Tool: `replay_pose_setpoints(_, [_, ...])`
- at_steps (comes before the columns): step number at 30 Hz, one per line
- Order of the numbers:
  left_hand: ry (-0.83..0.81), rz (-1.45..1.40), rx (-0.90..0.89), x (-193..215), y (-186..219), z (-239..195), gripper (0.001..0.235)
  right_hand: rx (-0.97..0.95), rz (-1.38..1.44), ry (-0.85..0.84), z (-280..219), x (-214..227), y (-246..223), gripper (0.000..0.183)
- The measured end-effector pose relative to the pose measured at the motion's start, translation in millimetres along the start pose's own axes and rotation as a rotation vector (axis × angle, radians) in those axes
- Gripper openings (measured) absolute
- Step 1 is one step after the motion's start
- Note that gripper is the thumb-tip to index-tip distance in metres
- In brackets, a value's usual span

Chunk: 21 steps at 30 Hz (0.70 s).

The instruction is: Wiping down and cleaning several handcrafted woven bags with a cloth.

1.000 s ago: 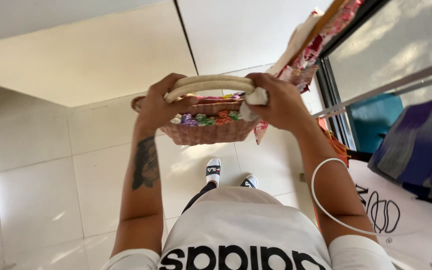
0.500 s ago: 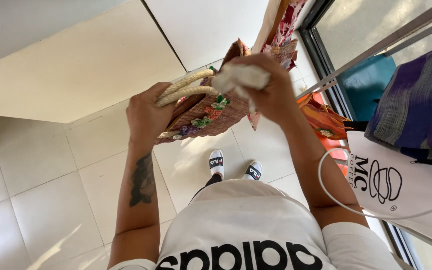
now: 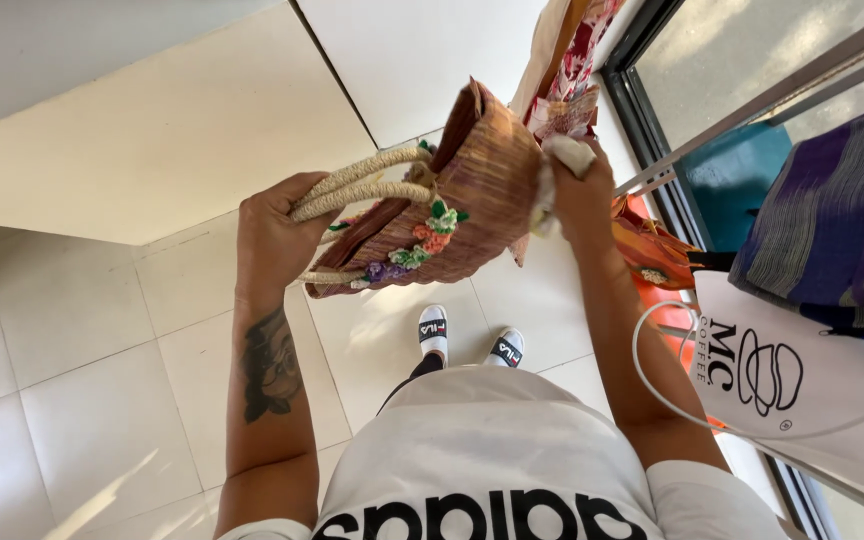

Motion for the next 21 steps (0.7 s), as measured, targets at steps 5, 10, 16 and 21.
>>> replay_pose_setpoints(5, [-0.003, -0.021, 0.005, -1, 0, 1, 0.029, 0.713, 0.394, -0.264, -88, -6, -163, 0.033])
replay_pose_setpoints(10, [0.025, -0.041, 0.029, 17, -5, -10, 0.029, 0.488, 0.308, -0.137, -25, -13, -62, 0.031])
replay_pose_setpoints(16, [0.056, -0.080, 0.077, 22, -9, -22, 0.029, 0.036, 0.261, -0.092, -9, -10, 15, 0.030])
replay_pose_setpoints(21, [0.043, -0.187, 0.114, 3, -4, -28, 0.028, 0.392, 0.530, -0.258, -61, -17, -77, 0.042])
Point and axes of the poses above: each hand's wrist, its own z-axis towards the middle knuckle, its own x-axis out of the back of the hand, y = z × x, the point moved 9 cm from there along z, towards the middle knuckle, and after that the axes turned 3 degrees about -y, right-handed, at the moved point
